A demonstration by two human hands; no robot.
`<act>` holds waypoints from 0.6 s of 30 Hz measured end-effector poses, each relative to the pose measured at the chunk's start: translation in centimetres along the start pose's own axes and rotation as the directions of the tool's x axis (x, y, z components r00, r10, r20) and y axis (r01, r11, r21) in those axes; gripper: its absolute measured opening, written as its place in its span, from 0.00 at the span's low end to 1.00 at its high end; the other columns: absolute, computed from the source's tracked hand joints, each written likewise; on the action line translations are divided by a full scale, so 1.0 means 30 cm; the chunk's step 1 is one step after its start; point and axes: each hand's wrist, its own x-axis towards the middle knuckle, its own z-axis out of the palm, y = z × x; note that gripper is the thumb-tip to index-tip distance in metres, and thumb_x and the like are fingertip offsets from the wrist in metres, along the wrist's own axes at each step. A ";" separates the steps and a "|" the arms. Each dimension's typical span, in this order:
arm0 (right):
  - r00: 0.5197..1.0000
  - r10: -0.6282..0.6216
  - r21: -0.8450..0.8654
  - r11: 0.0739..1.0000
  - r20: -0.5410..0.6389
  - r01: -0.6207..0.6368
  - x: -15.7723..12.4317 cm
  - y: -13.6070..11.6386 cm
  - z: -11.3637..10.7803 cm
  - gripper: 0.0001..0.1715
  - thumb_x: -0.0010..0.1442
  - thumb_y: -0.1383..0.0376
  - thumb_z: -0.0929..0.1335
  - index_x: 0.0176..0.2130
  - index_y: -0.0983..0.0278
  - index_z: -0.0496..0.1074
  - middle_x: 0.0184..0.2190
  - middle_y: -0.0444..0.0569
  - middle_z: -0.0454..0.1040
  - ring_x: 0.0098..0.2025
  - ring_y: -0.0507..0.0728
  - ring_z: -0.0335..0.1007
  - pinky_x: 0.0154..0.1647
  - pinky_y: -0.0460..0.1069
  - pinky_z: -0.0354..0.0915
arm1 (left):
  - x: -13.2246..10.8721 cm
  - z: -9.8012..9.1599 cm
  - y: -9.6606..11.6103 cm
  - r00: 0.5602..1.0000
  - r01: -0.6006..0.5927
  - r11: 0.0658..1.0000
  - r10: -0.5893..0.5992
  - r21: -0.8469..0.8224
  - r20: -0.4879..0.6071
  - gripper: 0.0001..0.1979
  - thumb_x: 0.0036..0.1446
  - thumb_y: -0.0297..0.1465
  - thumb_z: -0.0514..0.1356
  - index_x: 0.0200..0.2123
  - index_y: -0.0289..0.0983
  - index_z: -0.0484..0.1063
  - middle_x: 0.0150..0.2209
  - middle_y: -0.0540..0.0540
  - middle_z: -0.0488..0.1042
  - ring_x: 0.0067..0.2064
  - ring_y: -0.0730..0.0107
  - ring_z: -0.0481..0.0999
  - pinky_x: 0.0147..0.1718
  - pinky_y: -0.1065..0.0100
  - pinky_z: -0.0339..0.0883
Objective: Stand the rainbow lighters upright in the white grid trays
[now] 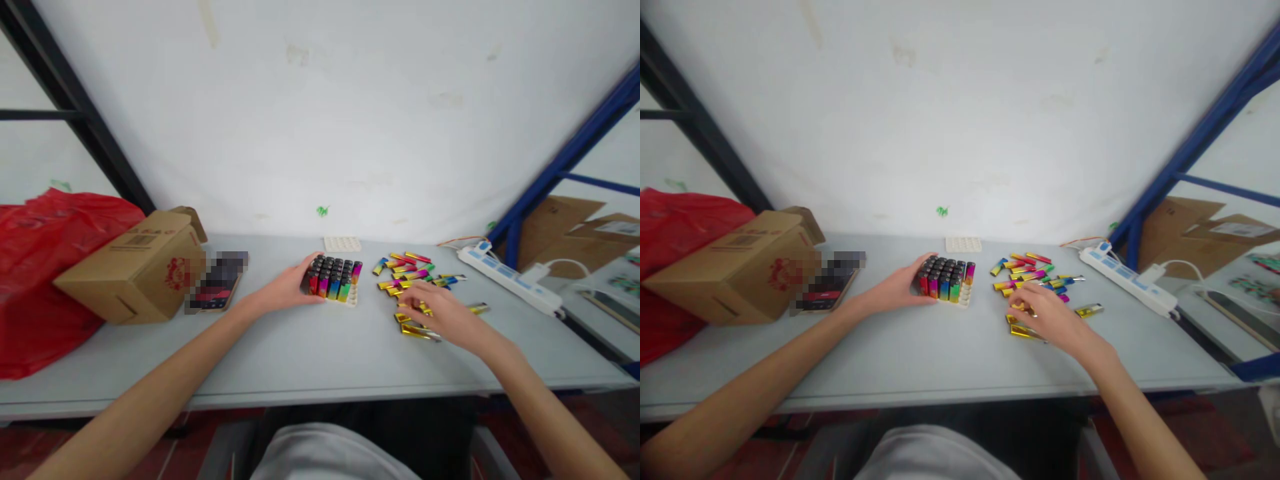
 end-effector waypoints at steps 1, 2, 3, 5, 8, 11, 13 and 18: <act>1.000 0.001 -0.055 0.998 -0.016 -0.001 -0.060 0.001 0.002 0.10 0.71 0.58 0.67 0.44 0.59 0.76 0.45 0.54 0.77 0.50 0.64 0.75 0.52 0.58 0.71 | 0.001 0.000 0.000 1.000 0.004 1.000 -0.004 0.003 -0.002 0.53 0.52 0.44 0.72 0.73 0.38 0.48 0.67 0.37 0.66 0.63 0.46 0.71 0.63 0.55 0.65; 0.999 -0.004 -0.109 0.994 -0.052 -0.002 -0.116 0.001 0.009 0.11 0.70 0.58 0.67 0.47 0.59 0.76 0.47 0.55 0.76 0.52 0.65 0.74 0.53 0.59 0.71 | 0.001 0.000 -0.002 1.000 0.003 1.000 -0.003 0.002 -0.002 0.53 0.52 0.44 0.72 0.73 0.38 0.48 0.67 0.37 0.66 0.63 0.46 0.71 0.63 0.55 0.65; 0.998 -0.003 -0.150 0.989 -0.064 -0.006 -0.166 0.002 0.019 0.12 0.70 0.58 0.67 0.49 0.59 0.76 0.49 0.56 0.76 0.52 0.65 0.73 0.55 0.60 0.71 | 0.001 0.000 -0.004 1.000 -0.003 1.000 0.003 -0.003 -0.001 0.53 0.52 0.44 0.72 0.73 0.38 0.48 0.67 0.37 0.67 0.63 0.46 0.71 0.63 0.54 0.65; 0.995 0.003 -0.183 0.983 -0.096 -0.020 -0.242 0.003 0.042 0.12 0.71 0.60 0.66 0.50 0.58 0.76 0.49 0.56 0.75 0.51 0.65 0.73 0.55 0.60 0.71 | 0.001 -0.001 -0.008 1.000 -0.022 1.000 0.022 -0.015 0.002 0.53 0.52 0.44 0.72 0.73 0.38 0.49 0.66 0.37 0.67 0.63 0.46 0.71 0.63 0.54 0.65; 0.991 0.051 -0.131 0.989 -0.127 -0.067 -0.285 0.005 0.057 0.11 0.71 0.59 0.65 0.49 0.56 0.75 0.50 0.55 0.75 0.53 0.65 0.73 0.57 0.61 0.69 | 0.001 -0.002 -0.009 1.000 -0.025 1.000 0.025 -0.017 0.004 0.53 0.52 0.44 0.72 0.73 0.37 0.49 0.66 0.37 0.68 0.63 0.46 0.72 0.62 0.54 0.66; 0.974 0.178 0.061 0.983 -0.139 -0.170 -0.263 0.009 0.045 0.14 0.71 0.56 0.66 0.53 0.56 0.73 0.50 0.54 0.77 0.52 0.64 0.74 0.55 0.60 0.71 | 0.000 -0.003 -0.002 1.000 -0.009 1.000 0.009 -0.014 0.009 0.53 0.52 0.44 0.71 0.73 0.36 0.48 0.67 0.36 0.66 0.63 0.46 0.71 0.62 0.54 0.65; 0.950 0.282 0.239 0.939 -0.137 -0.245 -0.223 0.012 0.034 0.17 0.70 0.53 0.68 0.54 0.57 0.72 0.49 0.54 0.78 0.49 0.63 0.76 0.50 0.57 0.72 | 0.000 -0.002 0.002 1.000 -0.002 1.000 0.002 -0.016 0.010 0.53 0.52 0.43 0.71 0.73 0.37 0.48 0.67 0.36 0.66 0.64 0.46 0.71 0.63 0.54 0.65; 0.893 0.436 0.697 0.674 -0.108 -0.245 -0.047 -0.002 0.037 0.24 0.61 0.47 0.74 0.48 0.60 0.75 0.42 0.51 0.80 0.43 0.61 0.76 0.43 0.54 0.73 | 0.000 -0.001 -0.001 1.000 -0.007 1.000 0.007 -0.007 0.011 0.53 0.52 0.44 0.71 0.73 0.36 0.47 0.67 0.35 0.66 0.65 0.45 0.70 0.65 0.53 0.63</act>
